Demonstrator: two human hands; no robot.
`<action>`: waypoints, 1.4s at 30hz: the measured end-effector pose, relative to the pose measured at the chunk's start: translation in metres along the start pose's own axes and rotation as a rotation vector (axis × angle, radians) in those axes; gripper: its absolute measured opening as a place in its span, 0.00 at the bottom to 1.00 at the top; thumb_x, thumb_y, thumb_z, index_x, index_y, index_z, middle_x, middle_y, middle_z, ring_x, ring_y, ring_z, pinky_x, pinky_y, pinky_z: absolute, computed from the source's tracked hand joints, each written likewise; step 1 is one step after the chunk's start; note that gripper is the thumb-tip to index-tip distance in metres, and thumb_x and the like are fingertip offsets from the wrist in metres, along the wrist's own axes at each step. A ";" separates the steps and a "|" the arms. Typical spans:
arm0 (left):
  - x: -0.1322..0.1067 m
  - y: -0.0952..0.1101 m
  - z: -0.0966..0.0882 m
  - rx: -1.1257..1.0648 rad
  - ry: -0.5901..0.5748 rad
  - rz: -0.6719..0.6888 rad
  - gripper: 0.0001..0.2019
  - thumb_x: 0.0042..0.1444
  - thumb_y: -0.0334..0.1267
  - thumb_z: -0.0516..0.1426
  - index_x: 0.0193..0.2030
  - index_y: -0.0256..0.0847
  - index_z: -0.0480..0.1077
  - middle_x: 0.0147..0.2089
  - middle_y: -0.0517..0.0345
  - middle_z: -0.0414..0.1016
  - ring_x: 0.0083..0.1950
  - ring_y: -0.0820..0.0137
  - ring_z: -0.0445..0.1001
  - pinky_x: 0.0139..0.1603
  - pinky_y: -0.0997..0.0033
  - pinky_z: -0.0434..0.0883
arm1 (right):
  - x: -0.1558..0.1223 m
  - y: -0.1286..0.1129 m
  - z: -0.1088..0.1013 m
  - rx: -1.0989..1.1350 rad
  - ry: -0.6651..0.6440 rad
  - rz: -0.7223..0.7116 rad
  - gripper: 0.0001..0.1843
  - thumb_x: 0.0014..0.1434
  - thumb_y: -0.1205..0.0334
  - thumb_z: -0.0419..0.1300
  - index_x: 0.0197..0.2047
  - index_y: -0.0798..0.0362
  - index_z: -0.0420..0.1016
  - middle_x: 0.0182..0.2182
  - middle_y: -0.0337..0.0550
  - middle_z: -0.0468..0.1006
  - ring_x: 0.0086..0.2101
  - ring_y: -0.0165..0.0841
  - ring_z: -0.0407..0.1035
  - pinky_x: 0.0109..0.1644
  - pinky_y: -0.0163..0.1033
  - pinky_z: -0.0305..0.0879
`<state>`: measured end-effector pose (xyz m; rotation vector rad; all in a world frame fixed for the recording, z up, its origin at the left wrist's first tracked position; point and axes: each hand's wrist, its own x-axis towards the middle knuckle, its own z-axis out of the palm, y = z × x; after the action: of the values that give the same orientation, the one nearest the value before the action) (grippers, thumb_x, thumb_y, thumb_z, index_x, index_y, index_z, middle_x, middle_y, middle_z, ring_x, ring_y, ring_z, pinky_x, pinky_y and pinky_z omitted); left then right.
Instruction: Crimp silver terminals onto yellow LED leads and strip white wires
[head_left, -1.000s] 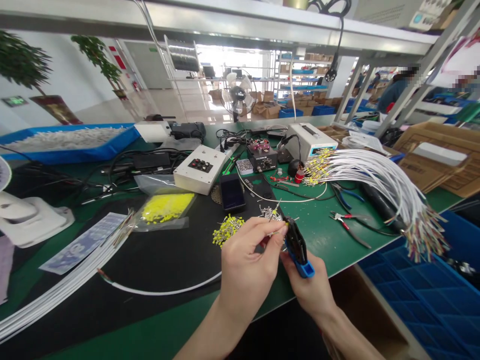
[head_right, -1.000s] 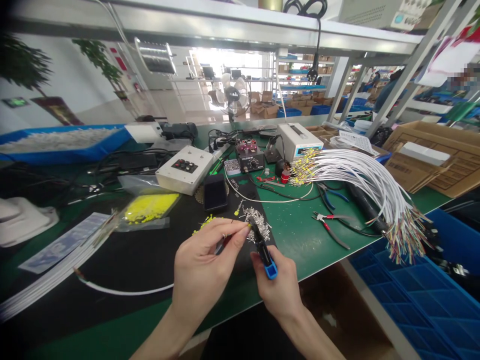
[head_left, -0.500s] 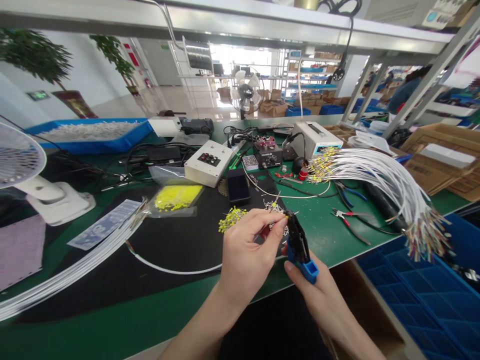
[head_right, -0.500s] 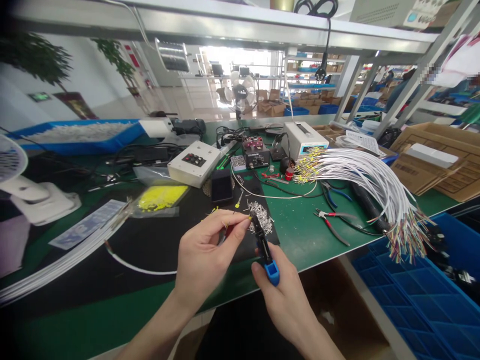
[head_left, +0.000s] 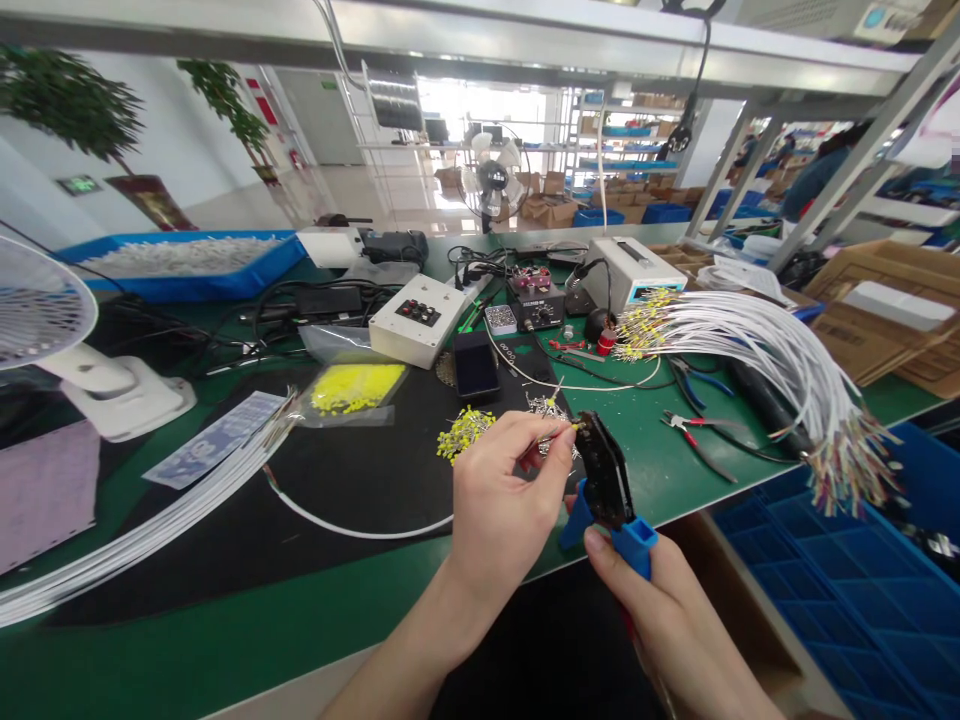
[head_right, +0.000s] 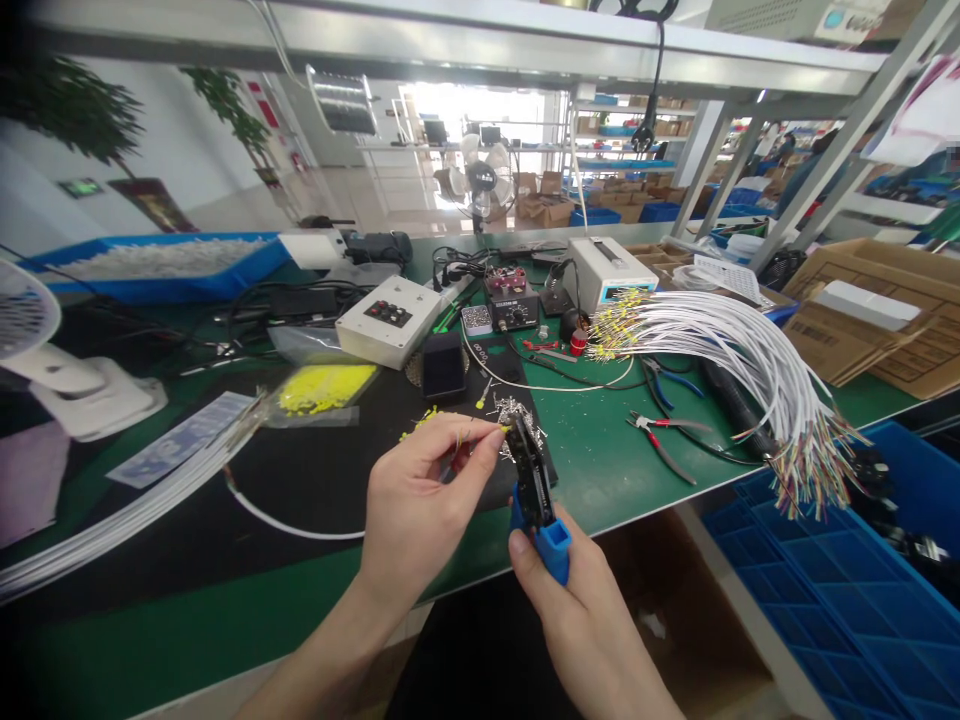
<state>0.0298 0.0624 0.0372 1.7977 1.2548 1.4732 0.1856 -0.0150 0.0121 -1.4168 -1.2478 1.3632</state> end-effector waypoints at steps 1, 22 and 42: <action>0.000 0.001 0.000 0.002 -0.005 -0.008 0.04 0.66 0.36 0.63 0.42 0.41 0.81 0.40 0.60 0.80 0.36 0.75 0.74 0.38 0.75 0.70 | -0.001 -0.001 -0.001 0.024 -0.003 0.020 0.31 0.70 0.40 0.59 0.67 0.50 0.70 0.59 0.45 0.77 0.58 0.44 0.68 0.67 0.47 0.58; -0.056 -0.083 -0.001 0.426 -0.358 0.049 0.09 0.72 0.38 0.57 0.55 0.43 0.75 0.52 0.54 0.77 0.54 0.66 0.75 0.57 0.65 0.74 | -0.028 0.079 -0.055 0.579 0.132 0.216 0.23 0.66 0.42 0.62 0.55 0.48 0.84 0.55 0.55 0.82 0.63 0.61 0.69 0.71 0.70 0.58; -0.001 -0.116 -0.073 1.137 -0.676 0.585 0.14 0.72 0.25 0.47 0.49 0.31 0.75 0.46 0.43 0.75 0.48 0.57 0.71 0.45 0.56 0.62 | -0.037 0.088 -0.037 0.557 0.028 0.257 0.27 0.66 0.38 0.60 0.57 0.46 0.83 0.53 0.58 0.83 0.61 0.63 0.71 0.68 0.75 0.56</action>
<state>-0.0784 0.1021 -0.0377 3.2046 1.3083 0.0984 0.2354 -0.0655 -0.0615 -1.2108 -0.6019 1.6908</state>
